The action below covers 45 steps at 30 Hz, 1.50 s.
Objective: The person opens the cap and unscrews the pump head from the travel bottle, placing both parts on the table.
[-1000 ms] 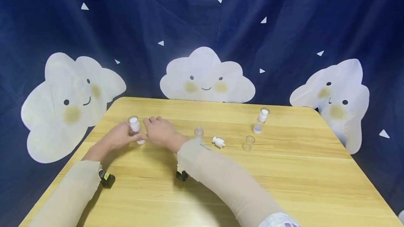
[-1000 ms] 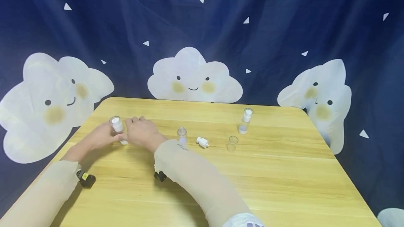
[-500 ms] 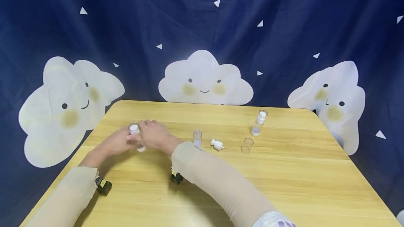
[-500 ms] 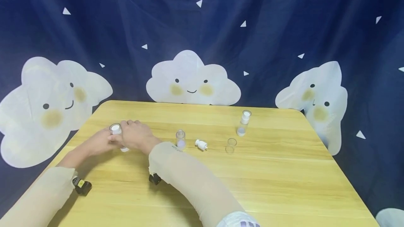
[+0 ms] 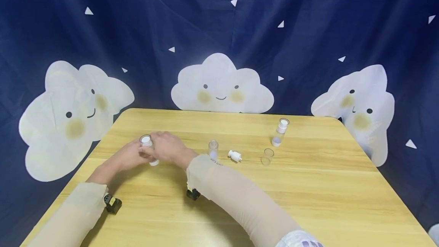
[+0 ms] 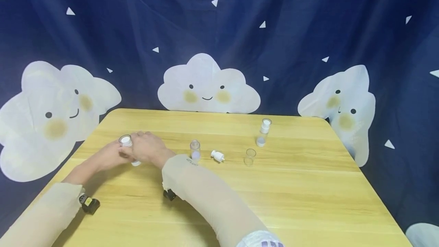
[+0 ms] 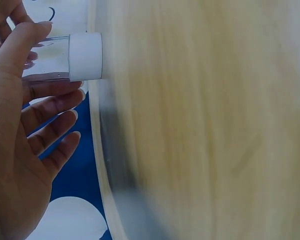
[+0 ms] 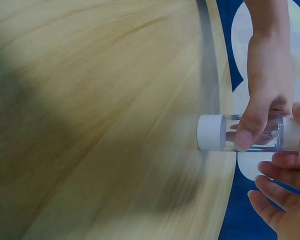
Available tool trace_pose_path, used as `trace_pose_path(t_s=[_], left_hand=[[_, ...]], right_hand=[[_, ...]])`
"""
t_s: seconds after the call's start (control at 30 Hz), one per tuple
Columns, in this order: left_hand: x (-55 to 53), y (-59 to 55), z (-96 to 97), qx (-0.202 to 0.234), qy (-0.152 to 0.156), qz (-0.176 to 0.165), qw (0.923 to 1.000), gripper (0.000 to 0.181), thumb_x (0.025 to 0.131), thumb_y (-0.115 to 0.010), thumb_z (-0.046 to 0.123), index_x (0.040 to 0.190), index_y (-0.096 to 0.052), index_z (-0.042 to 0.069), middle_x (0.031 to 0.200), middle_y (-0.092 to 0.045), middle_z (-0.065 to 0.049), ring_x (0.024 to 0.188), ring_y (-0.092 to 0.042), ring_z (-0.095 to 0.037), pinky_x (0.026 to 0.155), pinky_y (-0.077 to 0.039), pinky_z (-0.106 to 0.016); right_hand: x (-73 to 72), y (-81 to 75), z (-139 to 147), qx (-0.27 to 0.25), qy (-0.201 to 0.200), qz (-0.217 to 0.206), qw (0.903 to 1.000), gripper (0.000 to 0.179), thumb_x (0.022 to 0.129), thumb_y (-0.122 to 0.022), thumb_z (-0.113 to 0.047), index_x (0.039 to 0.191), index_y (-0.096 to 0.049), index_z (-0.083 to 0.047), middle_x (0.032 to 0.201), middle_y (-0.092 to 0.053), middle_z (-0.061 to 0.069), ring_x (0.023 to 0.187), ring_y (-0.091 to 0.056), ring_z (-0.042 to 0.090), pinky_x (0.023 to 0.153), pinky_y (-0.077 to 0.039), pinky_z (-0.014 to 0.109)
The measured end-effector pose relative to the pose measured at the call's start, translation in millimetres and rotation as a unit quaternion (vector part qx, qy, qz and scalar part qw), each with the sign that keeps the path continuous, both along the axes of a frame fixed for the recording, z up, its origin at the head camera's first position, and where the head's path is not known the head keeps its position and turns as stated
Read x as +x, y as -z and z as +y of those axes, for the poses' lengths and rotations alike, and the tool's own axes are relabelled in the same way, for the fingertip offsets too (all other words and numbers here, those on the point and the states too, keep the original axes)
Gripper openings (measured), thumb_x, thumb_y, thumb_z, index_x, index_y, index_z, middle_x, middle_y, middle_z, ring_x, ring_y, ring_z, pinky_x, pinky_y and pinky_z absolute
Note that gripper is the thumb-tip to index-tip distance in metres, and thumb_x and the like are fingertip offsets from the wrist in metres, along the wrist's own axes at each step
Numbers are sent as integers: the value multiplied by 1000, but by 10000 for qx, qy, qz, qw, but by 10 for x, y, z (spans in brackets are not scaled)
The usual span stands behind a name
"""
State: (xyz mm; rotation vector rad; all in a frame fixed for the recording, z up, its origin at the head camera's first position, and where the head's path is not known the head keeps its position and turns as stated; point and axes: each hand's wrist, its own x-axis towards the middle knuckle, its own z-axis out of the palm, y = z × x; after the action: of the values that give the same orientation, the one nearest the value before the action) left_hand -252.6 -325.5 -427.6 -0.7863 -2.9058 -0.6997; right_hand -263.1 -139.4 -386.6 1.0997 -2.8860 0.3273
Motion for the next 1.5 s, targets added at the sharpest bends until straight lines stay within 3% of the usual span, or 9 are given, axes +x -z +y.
trace_pose_path(t_s=[0.2, 0.43, 0.63, 0.93, 1.23, 1.5], left_hand=[[13, -11, 58, 1, 61, 83, 9999, 46, 82, -78, 29, 116, -65, 2, 114, -66, -16, 107, -60, -36, 96, -45, -53], [29, -28, 157, -189, 274, 264, 9991, 50, 82, -78, 33, 118, -65, 2, 117, -65, -18, 110, -59, -38, 98, -43, -53], [58, -2, 231, -219, 312, 257, 9989, 47, 81, -78, 28, 119, -65, 4, 121, -64, -16, 112, -58, -37, 99, -43, -51], [113, -2, 353, -178, 401, 219, 9988, 34, 81, -78, 28, 109, -70, 12, 113, -68, -8, 104, -61, -32, 95, -46, -49], [166, -13, 471, -206, 398, 148, 9989, 57, 83, -76, 37, 126, -62, 3, 125, -63, -14, 115, -57, -34, 101, -43, -49], [229, -13, 589, -206, 448, 114, 9987, 55, 82, -77, 38, 123, -63, 3, 120, -65, -10, 111, -58, -31, 98, -45, -48]], right_hand=[[29, 5, 53, -219, -55, -42, 9997, 53, 97, -39, -62, 115, -58, -15, 109, -63, -5, 97, -59, 11, 90, -44, 22], [68, -8, 167, -215, -183, 44, 9996, 50, 98, -44, -58, 117, -59, -13, 104, -63, -5, 92, -59, 10, 90, -45, 22], [115, -9, 254, -177, -210, 113, 9996, 49, 98, -45, -57, 116, -60, -14, 103, -64, -5, 91, -60, 10, 88, -46, 22], [199, 19, 373, -212, -122, 137, 9996, 49, 98, -45, -58, 111, -60, -14, 101, -63, -4, 90, -58, 11, 83, -48, 23], [289, 10, 514, -171, -123, 313, 9993, 47, 98, -46, -56, 110, -60, -12, 103, -64, -2, 93, -60, 12, 86, -48, 23], [373, -2, 652, -19, -294, 475, 9984, 53, 100, -44, -55, 117, -60, -7, 109, -66, 3, 103, -61, 16, 98, -43, 26]])
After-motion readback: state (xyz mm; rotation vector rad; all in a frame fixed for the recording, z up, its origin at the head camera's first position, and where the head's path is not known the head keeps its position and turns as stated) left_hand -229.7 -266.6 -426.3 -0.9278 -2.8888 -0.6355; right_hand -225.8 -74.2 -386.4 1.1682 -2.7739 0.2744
